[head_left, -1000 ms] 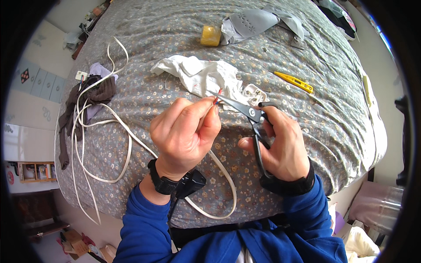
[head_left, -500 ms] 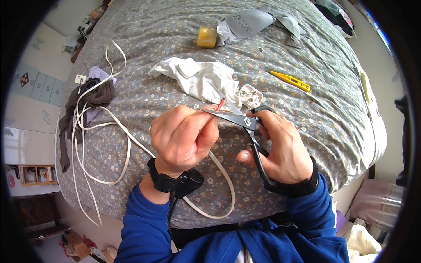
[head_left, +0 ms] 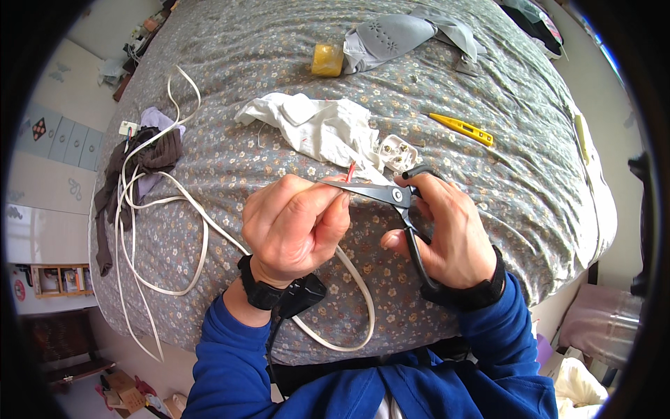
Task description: The person strips the ends of a white power cord, twists the exposed conductors, and inserts them into the terminals of a three-prong plug. They then use a yellow screwdriver to tighten the terminal screws to secure the wires.
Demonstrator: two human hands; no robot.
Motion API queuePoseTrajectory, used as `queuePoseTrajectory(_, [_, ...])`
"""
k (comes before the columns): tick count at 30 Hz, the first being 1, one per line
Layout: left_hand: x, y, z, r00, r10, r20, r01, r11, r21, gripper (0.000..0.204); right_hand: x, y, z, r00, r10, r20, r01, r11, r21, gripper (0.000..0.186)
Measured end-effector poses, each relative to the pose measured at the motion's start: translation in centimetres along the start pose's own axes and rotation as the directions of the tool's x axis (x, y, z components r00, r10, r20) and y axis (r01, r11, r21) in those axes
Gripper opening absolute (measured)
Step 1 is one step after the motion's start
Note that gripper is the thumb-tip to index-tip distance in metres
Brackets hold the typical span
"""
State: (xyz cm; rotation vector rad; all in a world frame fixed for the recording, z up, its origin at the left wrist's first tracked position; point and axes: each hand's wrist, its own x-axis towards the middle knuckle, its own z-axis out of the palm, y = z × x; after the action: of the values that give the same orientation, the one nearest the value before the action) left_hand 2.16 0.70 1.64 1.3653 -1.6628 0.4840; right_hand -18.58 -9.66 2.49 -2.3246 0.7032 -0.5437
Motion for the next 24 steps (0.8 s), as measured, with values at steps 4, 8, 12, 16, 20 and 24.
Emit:
queuePoseTrajectory(4, [0.0, 0.1, 0.0, 1.0, -0.015, 0.003, 0.015, 1.0, -0.005, 0.011, 0.3, 0.2, 0.0, 0.999, -0.038, -0.032, 0.037, 0.999, -0.03, 0.065])
queuePoseTrajectory(8, [-0.2, 0.0, 0.3, 1.0, -0.018, -0.017, 0.018, 1.0, -0.018, 0.012, 0.3, 0.7, 0.0, 0.999, -0.024, -0.028, 0.023, 0.999, -0.023, 0.065])
queuePoseTrajectory(12, [-0.1, 0.1, 0.3, 1.0, -0.028, -0.014, 0.028, 0.999, -0.027, 0.013, -0.1, 1.3, 0.2, 0.999, -0.004, -0.04, 0.003, 1.0, -0.013, 0.063])
queuePoseTrajectory(16, [0.2, 0.6, -0.2, 0.997, -0.074, 0.039, 0.073, 0.997, 0.006, 0.016, 0.3, 2.7, -0.1, 0.982, 0.147, -0.117, -0.15, 0.989, -0.017, 0.05])
queuePoseTrajectory(20, [0.2, 0.7, -0.8, 0.998, -0.024, -0.055, 0.019, 0.996, -0.085, 0.016, 0.5, 7.0, -3.3, 0.863, 0.342, -0.372, -0.376, 0.926, -0.021, 0.05])
queuePoseTrajectory(24, [-0.1, 0.4, -0.3, 0.99, -0.124, -0.06, 0.114, 0.981, -0.157, 0.016, -2.1, 10.4, -6.0, 0.9, 0.266, -0.344, -0.392, 0.84, -0.376, 0.046])
